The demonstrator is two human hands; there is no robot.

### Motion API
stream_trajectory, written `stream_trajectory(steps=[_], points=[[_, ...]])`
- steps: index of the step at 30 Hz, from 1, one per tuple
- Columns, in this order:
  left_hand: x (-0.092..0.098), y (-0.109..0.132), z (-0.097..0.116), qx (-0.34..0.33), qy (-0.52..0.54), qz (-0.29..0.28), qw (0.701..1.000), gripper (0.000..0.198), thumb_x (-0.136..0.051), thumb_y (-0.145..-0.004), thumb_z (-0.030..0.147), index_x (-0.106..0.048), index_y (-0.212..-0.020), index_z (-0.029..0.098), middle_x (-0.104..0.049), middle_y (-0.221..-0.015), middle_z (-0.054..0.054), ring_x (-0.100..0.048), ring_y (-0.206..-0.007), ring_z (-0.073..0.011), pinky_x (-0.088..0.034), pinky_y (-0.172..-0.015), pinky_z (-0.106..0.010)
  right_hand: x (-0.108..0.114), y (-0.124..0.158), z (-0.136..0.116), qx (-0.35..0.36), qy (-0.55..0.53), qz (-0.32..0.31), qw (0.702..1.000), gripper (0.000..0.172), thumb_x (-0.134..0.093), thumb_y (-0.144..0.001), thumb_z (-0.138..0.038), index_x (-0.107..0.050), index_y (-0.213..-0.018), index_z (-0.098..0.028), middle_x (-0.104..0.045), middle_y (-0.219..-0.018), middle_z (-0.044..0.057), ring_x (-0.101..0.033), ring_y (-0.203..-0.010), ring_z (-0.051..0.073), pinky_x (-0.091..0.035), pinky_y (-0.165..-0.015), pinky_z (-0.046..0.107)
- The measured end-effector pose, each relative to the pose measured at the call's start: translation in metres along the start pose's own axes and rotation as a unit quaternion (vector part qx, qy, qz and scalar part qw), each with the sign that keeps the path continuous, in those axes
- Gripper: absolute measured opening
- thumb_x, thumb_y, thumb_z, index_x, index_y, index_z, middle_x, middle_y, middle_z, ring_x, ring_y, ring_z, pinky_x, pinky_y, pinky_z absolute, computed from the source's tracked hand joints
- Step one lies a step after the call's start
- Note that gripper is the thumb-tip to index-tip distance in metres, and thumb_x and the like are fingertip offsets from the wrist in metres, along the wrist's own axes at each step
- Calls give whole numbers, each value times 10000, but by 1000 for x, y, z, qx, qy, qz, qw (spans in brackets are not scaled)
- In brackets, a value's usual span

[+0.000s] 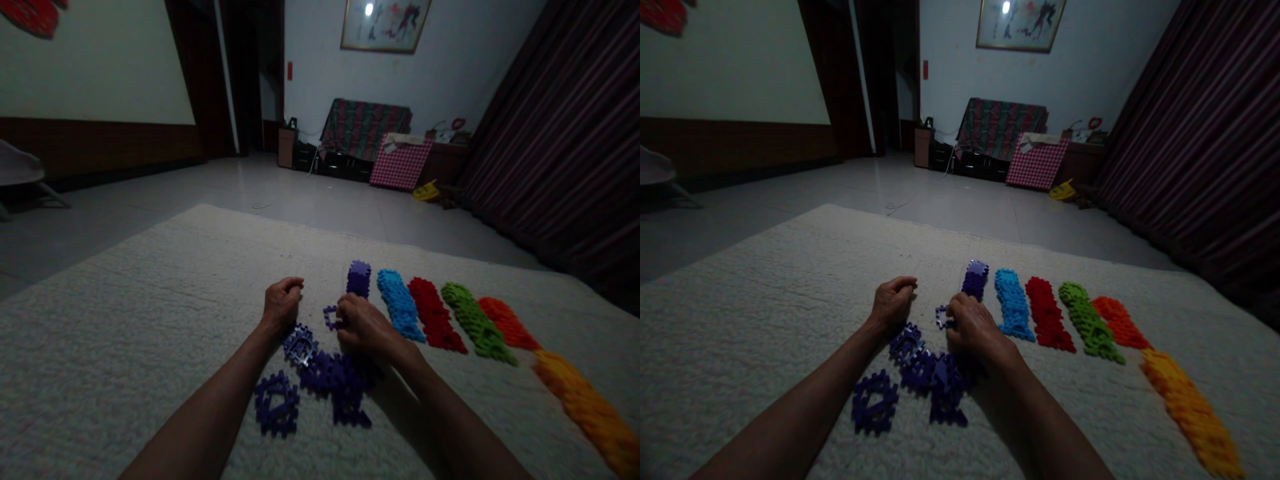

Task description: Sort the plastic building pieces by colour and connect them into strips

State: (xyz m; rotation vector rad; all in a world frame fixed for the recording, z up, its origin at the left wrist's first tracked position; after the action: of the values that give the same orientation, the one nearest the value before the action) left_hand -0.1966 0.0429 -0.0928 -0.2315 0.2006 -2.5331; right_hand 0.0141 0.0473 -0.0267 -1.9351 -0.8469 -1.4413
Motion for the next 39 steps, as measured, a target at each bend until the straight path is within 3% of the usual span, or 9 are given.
stream_trajectory(steps=[2,4,7,18,26,32,35,39], points=[[0,0,0,-3,-3,0,1000,297,-568,-715,251,-765,-923,171,-754,-857,-48,-675,-694,-166,-566,-695,-305,-1,0,-1,25,-23,7,999,396,-559,-737,-97,-577,-1126,-164,-565,-1246,122,-518,-1089,247,-417,-930,363],[0,0,0,-7,-7,1,1000,296,-565,-717,251,-765,-922,173,-754,-861,-49,-677,-704,-169,-566,-697,-306,-5,-1,-2,42,-39,4,998,436,-513,-729,-61,-564,-1151,-160,-584,-1219,121,-517,-1106,245,-412,-945,367],[0,-1,1,-9,-7,0,1000,292,-569,-710,248,-765,-913,170,-753,-858,-55,-684,-734,-178,-568,-701,-306,-11,-2,-1,41,-48,2,998,407,-487,-720,-50,-576,-1098,-169,-621,-1103,99,-537,-1028,232,-423,-907,354],[0,1,4,-2,6,2,1000,290,-579,-708,254,-765,-912,168,-752,-871,-62,-686,-760,-181,-569,-713,-303,-8,-3,5,18,-26,33,999,376,-553,-743,-117,-600,-1110,-186,-636,-1109,82,-541,-1003,224,-406,-892,340],[2,6,16,7,-1,-5,1000,297,-560,-698,226,-766,-902,161,-751,-844,-57,-680,-698,-163,-560,-671,-277,14,-1,23,-75,27,151,985,419,-588,-787,-197,-578,-1203,-149,-595,-1223,135,-505,-1141,282,-365,-981,405],[1,4,13,8,-1,-2,1000,301,-566,-696,237,-767,-906,159,-753,-859,-61,-679,-717,-172,-566,-695,-298,15,2,31,-87,31,180,979,418,-611,-756,-190,-587,-1173,-177,-583,-1229,141,-493,-1143,312,-366,-978,461],[1,4,11,9,8,-1,1000,308,-568,-686,244,-766,-907,159,-750,-857,-62,-679,-732,-177,-569,-699,-305,18,2,33,-64,17,179,982,377,-611,-767,-205,-591,-1142,-171,-570,-1238,146,-497,-1151,311,-387,-977,464],[1,3,9,12,28,-2,1000,316,-567,-678,259,-763,-900,152,-742,-850,-63,-670,-723,-166,-569,-688,-298,17,9,30,-56,-41,172,983,236,-546,-823,-187,-609,-1050,-173,-619,-1085,121,-563,-1059,257,-445,-934,404]])
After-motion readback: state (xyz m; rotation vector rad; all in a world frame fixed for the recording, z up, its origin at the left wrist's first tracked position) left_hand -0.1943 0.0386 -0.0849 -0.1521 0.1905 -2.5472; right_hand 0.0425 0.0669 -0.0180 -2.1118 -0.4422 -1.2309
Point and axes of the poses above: each hand's wrist, its own y-axis away from the middle knuckle, its own x-axis out of the back of the hand, z = x × y, the point moved 4 cm from there along -y, towards the middle knuckle
